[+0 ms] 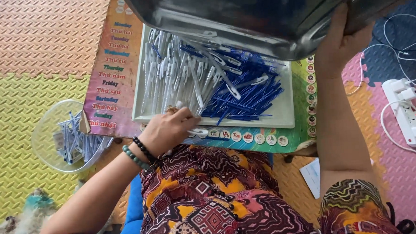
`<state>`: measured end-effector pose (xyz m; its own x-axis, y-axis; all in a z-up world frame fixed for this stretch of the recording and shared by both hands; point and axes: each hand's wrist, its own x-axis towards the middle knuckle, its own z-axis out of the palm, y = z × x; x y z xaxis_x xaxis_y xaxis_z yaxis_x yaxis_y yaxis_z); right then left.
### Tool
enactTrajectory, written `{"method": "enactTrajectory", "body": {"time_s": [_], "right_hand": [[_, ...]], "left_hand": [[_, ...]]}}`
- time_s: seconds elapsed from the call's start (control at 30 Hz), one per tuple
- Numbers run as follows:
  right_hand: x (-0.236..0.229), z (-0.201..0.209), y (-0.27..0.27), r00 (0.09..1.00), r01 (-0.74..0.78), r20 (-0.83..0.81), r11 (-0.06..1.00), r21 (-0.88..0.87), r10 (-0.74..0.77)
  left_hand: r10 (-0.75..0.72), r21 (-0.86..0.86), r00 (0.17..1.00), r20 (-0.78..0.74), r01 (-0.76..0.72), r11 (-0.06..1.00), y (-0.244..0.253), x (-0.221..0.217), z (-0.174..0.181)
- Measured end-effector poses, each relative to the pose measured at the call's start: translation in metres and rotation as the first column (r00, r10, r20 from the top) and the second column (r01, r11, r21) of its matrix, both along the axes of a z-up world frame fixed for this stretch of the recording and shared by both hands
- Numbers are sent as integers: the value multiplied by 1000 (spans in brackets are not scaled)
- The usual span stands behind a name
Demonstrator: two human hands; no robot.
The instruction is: A person is manually assembling pens by attaching caps and clips to pen bodies.
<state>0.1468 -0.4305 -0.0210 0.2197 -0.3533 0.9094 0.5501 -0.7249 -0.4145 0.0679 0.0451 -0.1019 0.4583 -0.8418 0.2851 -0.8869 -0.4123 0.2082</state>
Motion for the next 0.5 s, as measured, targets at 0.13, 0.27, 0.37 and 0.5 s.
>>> {"method": "enactTrajectory", "body": {"time_s": [0.13, 0.27, 0.37, 0.5], "right_hand": [[4, 3, 6, 995, 12, 98, 999, -34, -9], [5, 14, 14, 986, -82, 139, 995, -61, 90], [5, 19, 19, 976, -114, 180, 992, -59, 123], [4, 27, 9, 950, -7, 310, 994, -108, 40]], "left_hand": [[-71, -86, 997, 24, 72, 994, 11, 12, 5], [-111, -126, 994, -5, 110, 986, 12, 14, 14], [-110, -95, 994, -24, 108, 990, 13, 13, 15], [-96, -49, 993, -71, 92, 995, 15, 13, 16]]}}
